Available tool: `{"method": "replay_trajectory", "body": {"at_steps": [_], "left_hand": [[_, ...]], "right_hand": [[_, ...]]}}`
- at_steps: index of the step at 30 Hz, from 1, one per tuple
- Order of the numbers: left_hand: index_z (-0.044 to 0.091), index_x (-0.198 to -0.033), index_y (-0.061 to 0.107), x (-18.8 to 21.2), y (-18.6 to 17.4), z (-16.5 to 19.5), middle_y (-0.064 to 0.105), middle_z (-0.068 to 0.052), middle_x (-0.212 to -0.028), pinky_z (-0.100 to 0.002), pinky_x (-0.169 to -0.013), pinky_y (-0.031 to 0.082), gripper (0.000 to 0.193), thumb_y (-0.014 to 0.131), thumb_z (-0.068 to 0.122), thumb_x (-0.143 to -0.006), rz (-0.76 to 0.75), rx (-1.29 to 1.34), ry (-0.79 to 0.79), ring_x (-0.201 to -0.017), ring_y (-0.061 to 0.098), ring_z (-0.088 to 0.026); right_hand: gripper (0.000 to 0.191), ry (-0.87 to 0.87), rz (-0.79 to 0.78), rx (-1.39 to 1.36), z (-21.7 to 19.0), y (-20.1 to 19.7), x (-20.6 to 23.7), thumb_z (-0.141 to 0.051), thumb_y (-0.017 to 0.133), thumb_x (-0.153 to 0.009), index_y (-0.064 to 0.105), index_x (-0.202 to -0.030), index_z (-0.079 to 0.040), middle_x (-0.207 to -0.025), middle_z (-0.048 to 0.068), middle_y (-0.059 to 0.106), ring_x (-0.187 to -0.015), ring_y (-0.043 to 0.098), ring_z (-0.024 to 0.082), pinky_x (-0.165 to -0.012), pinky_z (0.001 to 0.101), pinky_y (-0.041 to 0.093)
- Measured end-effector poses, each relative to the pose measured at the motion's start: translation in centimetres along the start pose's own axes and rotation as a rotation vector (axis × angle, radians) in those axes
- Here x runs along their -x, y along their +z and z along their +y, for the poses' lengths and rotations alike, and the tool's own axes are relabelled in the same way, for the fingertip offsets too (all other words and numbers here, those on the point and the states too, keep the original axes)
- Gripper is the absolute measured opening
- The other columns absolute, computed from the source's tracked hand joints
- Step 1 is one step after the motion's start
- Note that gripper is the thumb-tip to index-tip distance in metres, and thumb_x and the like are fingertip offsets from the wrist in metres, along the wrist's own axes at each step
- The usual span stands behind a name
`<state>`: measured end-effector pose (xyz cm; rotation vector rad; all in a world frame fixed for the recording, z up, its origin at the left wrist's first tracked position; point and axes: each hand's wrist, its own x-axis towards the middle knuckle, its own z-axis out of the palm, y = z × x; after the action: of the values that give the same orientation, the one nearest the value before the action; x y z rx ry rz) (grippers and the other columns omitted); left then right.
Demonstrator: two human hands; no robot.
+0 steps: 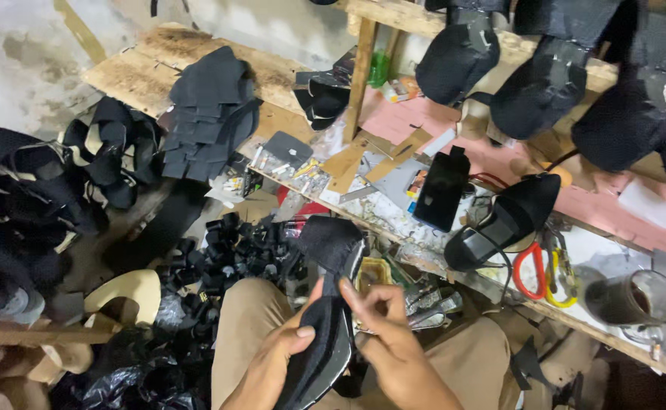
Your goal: The person sits on the floor and applies a brown adhesive to the heel and sole edges of black high-heeled shoes using a small brush. They handle several shoes one at a time, rotating each to coat different areas, and place finished shoes on a nearby wooden rack.
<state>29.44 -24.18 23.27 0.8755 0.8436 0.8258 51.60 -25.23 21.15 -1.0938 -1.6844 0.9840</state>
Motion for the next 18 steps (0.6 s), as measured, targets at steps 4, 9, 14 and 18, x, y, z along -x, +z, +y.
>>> {"method": "replay_trajectory", "body": {"at_steps": [4,9,14,18], "left_hand": [[0.001,-0.159,0.029,0.1,0.8,1.2,0.037,-0.009,-0.164,-0.029,-0.121,0.021,0.075,0.044,0.022,-0.089,-0.055,-0.034,0.038,-0.152,0.036,-0.017],[-0.001,-0.159,0.029,0.5,0.9,2.4,0.039,-0.011,-0.167,-0.03,-0.123,0.019,0.076,0.045,0.024,-0.089,-0.08,-0.086,0.093,-0.152,0.036,-0.018],[0.001,-0.16,0.03,0.6,1.5,2.9,0.041,-0.012,-0.165,-0.03,-0.121,0.021,0.076,0.046,0.024,-0.089,-0.107,0.055,0.03,-0.15,0.039,-0.021],[0.003,-0.159,0.031,0.5,1.5,3.4,0.043,-0.01,-0.164,-0.029,-0.12,0.021,0.076,0.046,0.023,-0.088,-0.066,0.036,0.0,-0.149,0.039,-0.018]], "right_hand": [[0.074,-0.185,0.095,0.512,-3.1,0.2,-1.1,0.011,0.06,-0.072,0.063,-0.142,-0.013,-0.109,0.01,0.051,-0.103,0.045,0.027,-0.099,0.0355,0.031],[0.073,-0.226,0.161,0.474,-4.2,0.4,-1.4,0.013,0.058,-0.073,0.064,-0.141,-0.015,-0.108,0.009,0.054,-0.101,0.044,0.026,-0.099,0.0344,0.034],[0.069,-0.218,0.202,0.574,-3.9,1.1,-0.4,0.011,0.061,-0.075,0.066,-0.138,-0.017,-0.109,0.008,0.057,-0.1,0.042,0.027,-0.097,0.0354,0.033],[0.06,-0.39,0.286,0.807,-3.6,1.0,0.1,-0.004,0.067,-0.077,0.066,-0.134,-0.023,-0.111,0.001,0.057,-0.099,0.04,0.027,-0.096,0.038,0.031]]}}
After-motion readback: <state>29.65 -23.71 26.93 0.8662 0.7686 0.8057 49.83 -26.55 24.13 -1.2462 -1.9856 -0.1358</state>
